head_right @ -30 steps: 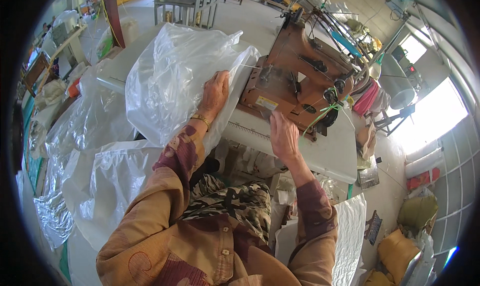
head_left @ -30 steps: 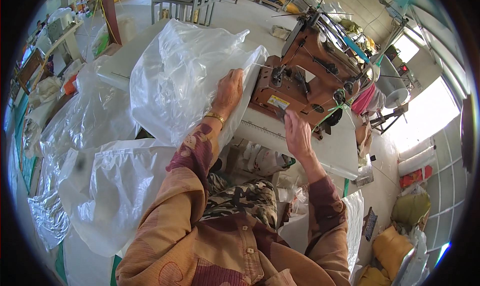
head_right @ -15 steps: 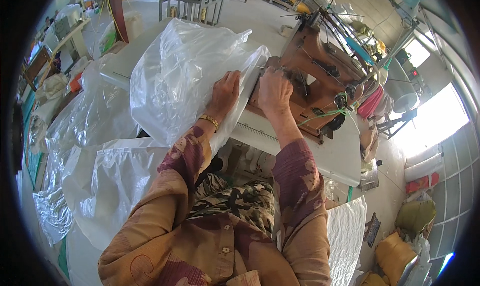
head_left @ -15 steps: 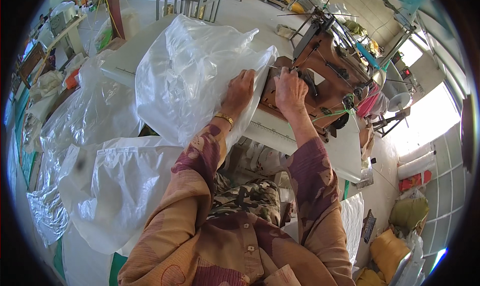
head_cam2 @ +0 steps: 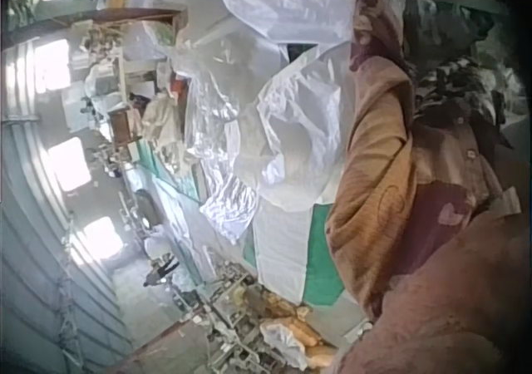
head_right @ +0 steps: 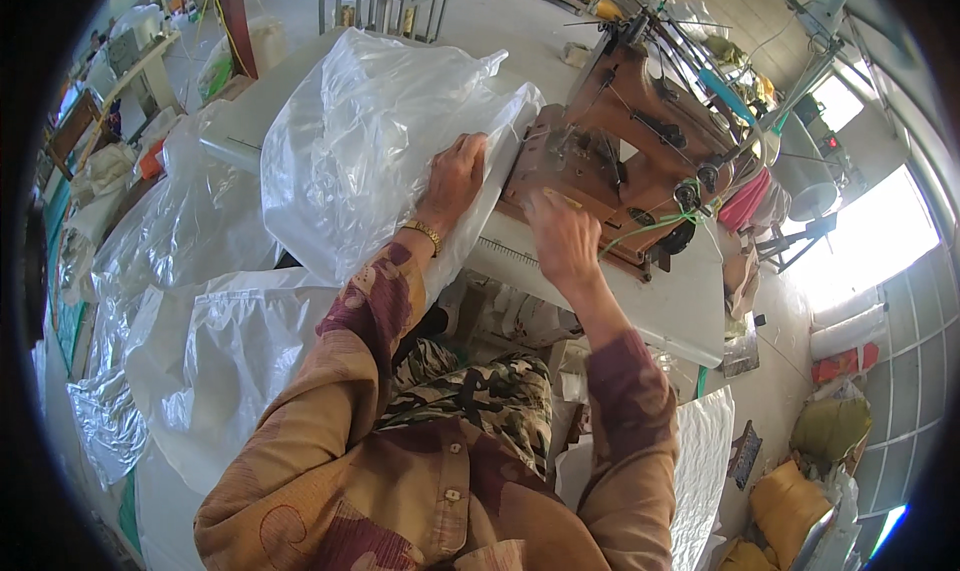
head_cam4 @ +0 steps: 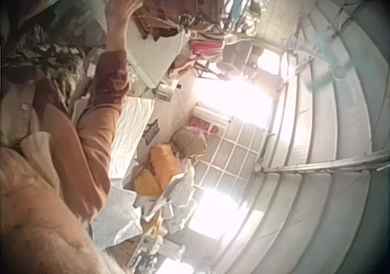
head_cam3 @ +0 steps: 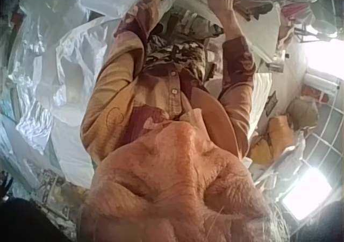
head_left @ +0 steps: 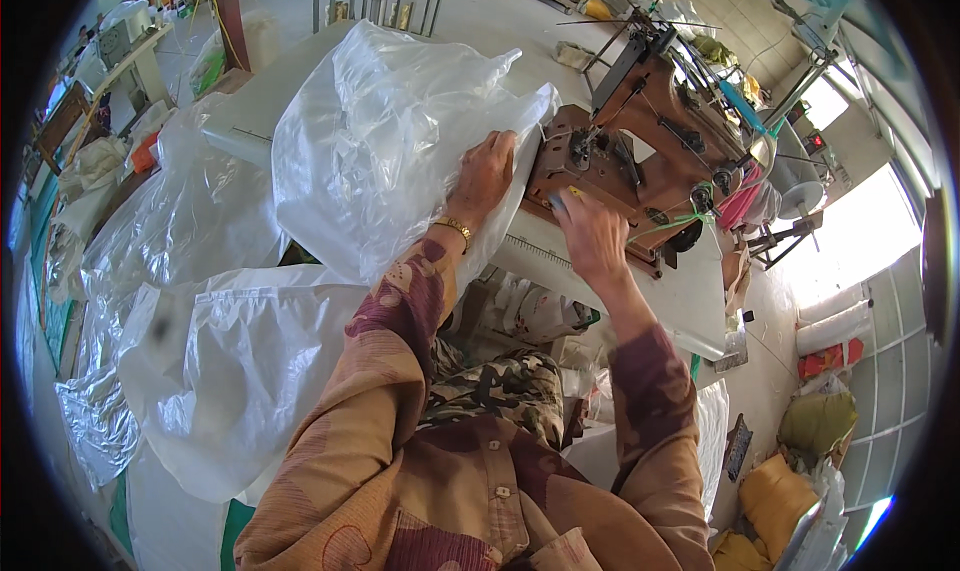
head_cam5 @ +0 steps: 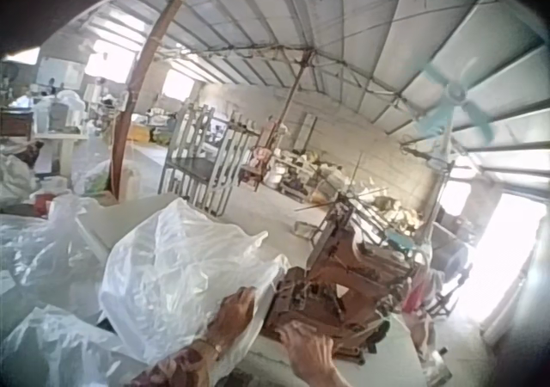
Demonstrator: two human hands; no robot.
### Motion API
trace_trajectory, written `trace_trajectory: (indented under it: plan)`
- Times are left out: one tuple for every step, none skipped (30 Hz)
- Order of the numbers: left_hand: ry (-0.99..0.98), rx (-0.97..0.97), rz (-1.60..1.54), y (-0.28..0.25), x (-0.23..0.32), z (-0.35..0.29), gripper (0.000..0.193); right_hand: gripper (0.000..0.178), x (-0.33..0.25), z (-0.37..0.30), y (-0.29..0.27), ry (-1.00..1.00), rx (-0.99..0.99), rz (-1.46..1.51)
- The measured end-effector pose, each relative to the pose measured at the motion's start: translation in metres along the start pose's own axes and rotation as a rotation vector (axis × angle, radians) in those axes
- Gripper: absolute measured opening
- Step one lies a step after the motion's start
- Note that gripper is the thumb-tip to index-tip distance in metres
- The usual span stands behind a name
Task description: The person aligns and sews a large white plastic sheet using a sewing machine. They repeatedly fold edges, guide the material under the needle, and adjust the sheet to continue stitching along the seam.
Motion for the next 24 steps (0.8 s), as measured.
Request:
trace_trajectory:
  plan:
    - [-0.007, -0.033, 0.023, 0.002, 0.0, -0.001, 0.009, 0.024, 0.01, -0.021, -0.004, 0.011, -0.013, 0.002]
    - [-0.018, -0.069, 0.035, 0.007, 0.003, -0.004, 0.009, 0.03, 0.026, -0.042, -0.008, 0.027, -0.03, -0.005]
    - [-0.009, -0.061, 0.049, 0.009, 0.004, -0.006, 0.01, 0.033, 0.04, -0.058, -0.009, 0.031, -0.039, -0.006]
    - [0.001, -0.051, 0.062, 0.01, 0.004, -0.007, 0.011, 0.035, 0.056, -0.073, -0.011, 0.036, -0.046, -0.008]
    - [0.017, -0.039, 0.085, 0.01, 0.003, -0.007, 0.012, 0.038, 0.069, -0.083, -0.01, 0.036, -0.046, -0.002]
    - [0.014, -0.055, 0.093, 0.014, 0.002, -0.008, 0.012, 0.038, 0.087, -0.095, -0.01, 0.066, -0.048, 0.009]
    - [0.03, -0.056, 0.085, 0.017, 0.001, -0.009, 0.012, 0.039, 0.1, -0.101, -0.01, 0.091, -0.047, 0.024]
    - [0.045, -0.056, 0.077, 0.02, 0.0, -0.01, 0.012, 0.039, 0.112, -0.108, -0.009, 0.115, -0.046, 0.039]
    - [0.065, -0.054, 0.085, 0.019, -0.004, -0.009, 0.012, 0.038, 0.102, -0.1, -0.015, 0.081, 0.019, 0.023]
    - [0.071, -0.075, 0.099, 0.021, -0.006, -0.011, 0.012, 0.037, 0.084, -0.09, -0.027, 0.052, 0.08, 0.001]
    - [0.076, -0.093, 0.116, 0.023, -0.007, -0.011, 0.013, 0.036, 0.066, -0.082, -0.031, 0.021, 0.143, -0.02]
    - [0.084, -0.11, 0.141, 0.02, -0.009, -0.011, 0.013, 0.035, 0.051, -0.074, -0.023, 0.042, 0.14, 0.089]
    - [0.06, -0.162, 0.12, 0.025, -0.007, -0.013, 0.012, 0.035, 0.038, -0.067, -0.015, 0.069, 0.127, 0.185]
    - [0.035, -0.216, 0.112, 0.029, -0.007, -0.017, 0.012, 0.035, 0.025, -0.061, -0.003, 0.093, 0.111, 0.295]
    - [0.008, -0.267, 0.105, 0.033, -0.008, -0.019, 0.012, 0.035, 0.012, -0.054, 0.008, 0.066, 0.109, 0.374]
    - [0.028, -0.208, -0.021, 0.027, -0.008, -0.015, 0.015, 0.036, -0.007, -0.045, 0.024, 0.023, 0.108, 0.468]
    - [-0.004, -0.194, -0.041, 0.026, -0.01, -0.015, 0.018, 0.036, -0.023, -0.037, 0.039, -0.024, 0.106, 0.565]
    - [-0.126, -0.289, 0.096, 0.029, -0.023, -0.011, 0.022, 0.042, -0.029, -0.029, 0.055, -0.048, 0.073, 0.664]
    - [-0.261, -0.317, 0.184, 0.028, -0.048, -0.009, 0.024, 0.043, -0.045, -0.02, 0.057, -0.104, 0.08, 0.601]
    - [-0.252, -0.433, 0.115, 0.028, -0.054, -0.007, 0.025, 0.043, -0.053, -0.021, 0.062, -0.14, 0.083, 0.532]
    - [-0.259, -0.456, -0.047, 0.023, -0.033, -0.012, 0.021, 0.043, -0.048, -0.029, 0.073, -0.143, 0.076, 0.454]
    - [-0.19, -0.564, -0.01, 0.01, -0.005, -0.012, 0.023, 0.045, -0.043, -0.035, 0.08, -0.125, 0.028, 0.384]
    - [-0.088, -0.447, 0.096, -0.022, 0.005, -0.009, 0.039, 0.047, -0.057, -0.03, 0.081, -0.156, -0.015, 0.342]
    - [0.0, -0.367, 0.125, -0.048, 0.027, -0.005, 0.036, 0.051, -0.058, -0.03, 0.084, -0.135, -0.068, 0.36]
Point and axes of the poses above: each hand's wrist, its own z-axis towards the middle knuckle, its own y-axis out of the palm, x = y × z, the point moved 7 cm from there along z, towards the middle knuckle, and after that the axes turned 12 degrees about x, right-handed, at the moved point
